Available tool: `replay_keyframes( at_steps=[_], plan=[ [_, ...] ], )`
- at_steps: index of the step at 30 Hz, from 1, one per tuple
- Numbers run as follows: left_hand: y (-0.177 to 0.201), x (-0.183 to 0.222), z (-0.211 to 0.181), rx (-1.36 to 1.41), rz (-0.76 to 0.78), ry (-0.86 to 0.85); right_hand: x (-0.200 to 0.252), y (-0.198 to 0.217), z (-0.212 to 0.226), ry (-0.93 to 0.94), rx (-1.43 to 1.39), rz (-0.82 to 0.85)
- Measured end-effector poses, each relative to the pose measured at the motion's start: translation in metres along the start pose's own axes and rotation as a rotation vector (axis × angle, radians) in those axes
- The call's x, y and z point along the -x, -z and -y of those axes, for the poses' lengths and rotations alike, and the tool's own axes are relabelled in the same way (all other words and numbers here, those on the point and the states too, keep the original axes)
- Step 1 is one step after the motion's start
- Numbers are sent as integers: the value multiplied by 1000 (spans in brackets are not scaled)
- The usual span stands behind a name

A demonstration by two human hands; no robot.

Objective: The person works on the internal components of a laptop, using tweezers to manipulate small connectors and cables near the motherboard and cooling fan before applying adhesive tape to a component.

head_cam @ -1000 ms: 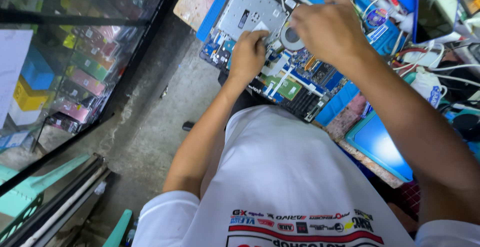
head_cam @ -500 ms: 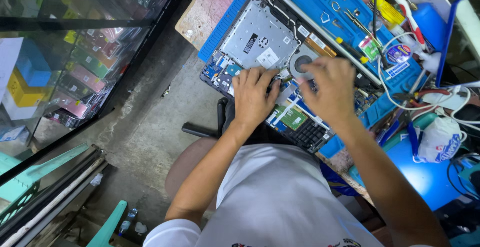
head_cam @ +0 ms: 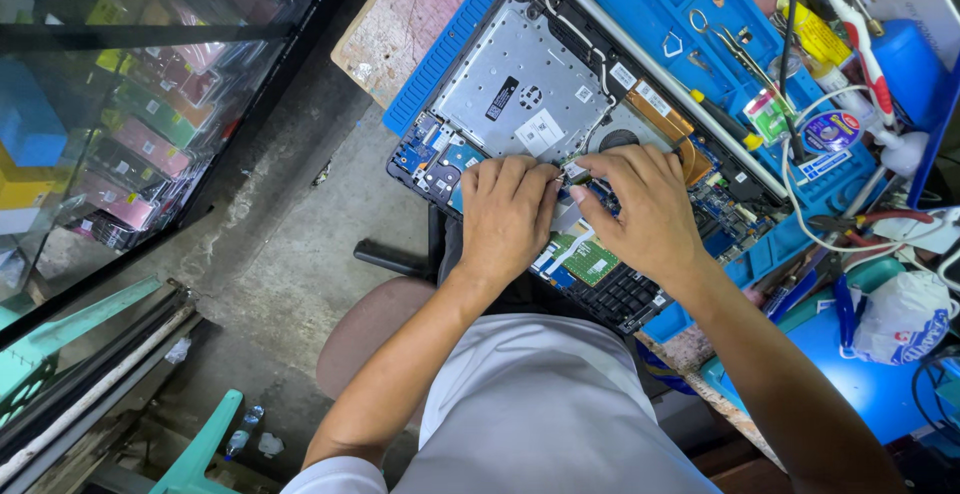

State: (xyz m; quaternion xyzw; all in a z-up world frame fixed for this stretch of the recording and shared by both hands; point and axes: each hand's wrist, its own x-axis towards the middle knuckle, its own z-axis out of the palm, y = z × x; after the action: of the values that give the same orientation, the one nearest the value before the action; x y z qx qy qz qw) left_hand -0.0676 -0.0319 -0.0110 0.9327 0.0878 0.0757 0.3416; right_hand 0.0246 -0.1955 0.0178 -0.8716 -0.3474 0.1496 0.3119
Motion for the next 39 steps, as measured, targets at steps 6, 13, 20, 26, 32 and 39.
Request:
replay_keyframes(
  at_steps=[6, 13, 20, 26, 32, 39],
  plan=[
    [0, -4, -1, 54, 1, -13, -4, -5, -4, 31, -52, -40],
    [-6, -5, -4, 163, -62, 81, -10, -5, -19, 20, -44, -28],
    [-14, -5, -9, 96, -117, 128, -12, -9, -20, 17, -8, -30],
    [-13, -3, -10, 115, -126, 172, -13, -7, -19, 8, -16, -32],
    [-13, -7, -12, 90, -119, 200, -18, 2, -18, -107, -102, -63],
    [-7, -15, -11, 129, -60, 211, -35, 9, -12, -282, -127, 117]
  ],
)
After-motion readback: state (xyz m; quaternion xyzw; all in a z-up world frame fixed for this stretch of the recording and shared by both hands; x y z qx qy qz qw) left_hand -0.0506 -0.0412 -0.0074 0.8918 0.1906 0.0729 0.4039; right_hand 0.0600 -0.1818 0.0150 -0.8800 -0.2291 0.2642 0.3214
